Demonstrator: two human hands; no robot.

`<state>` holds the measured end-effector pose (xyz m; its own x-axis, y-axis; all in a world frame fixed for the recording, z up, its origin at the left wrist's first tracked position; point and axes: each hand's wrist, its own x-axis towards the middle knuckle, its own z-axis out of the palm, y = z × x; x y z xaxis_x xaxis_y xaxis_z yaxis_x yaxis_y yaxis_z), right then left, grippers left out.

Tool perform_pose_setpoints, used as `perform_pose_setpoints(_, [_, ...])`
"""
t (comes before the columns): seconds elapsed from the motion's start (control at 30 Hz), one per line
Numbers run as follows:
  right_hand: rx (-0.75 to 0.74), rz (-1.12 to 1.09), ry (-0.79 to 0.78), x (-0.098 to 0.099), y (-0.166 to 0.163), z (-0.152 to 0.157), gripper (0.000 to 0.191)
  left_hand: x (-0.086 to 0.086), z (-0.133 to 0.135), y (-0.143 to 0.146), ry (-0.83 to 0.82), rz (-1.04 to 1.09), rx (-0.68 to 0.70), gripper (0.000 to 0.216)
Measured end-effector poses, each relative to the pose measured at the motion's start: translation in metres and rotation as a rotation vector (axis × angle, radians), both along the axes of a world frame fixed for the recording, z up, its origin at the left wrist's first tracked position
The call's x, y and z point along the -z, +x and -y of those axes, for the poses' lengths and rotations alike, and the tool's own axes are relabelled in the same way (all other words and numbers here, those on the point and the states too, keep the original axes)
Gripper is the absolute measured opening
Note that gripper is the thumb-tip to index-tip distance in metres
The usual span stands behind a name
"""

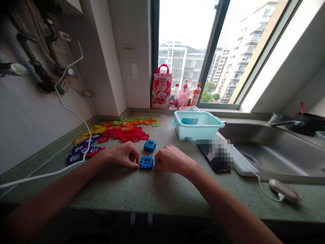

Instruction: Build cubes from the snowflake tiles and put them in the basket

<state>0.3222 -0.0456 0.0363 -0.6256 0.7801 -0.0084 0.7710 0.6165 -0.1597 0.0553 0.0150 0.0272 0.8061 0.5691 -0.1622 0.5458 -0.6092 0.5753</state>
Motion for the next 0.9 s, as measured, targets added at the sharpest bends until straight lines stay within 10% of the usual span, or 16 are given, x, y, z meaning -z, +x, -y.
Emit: perform_pose_setpoints(0.9, [-0.021, -0.063, 0.048, 0.008, -0.002, -0.01, 0.017, 0.019, -0.012, -0.005, -0.062, 0.111, -0.038, 0.033])
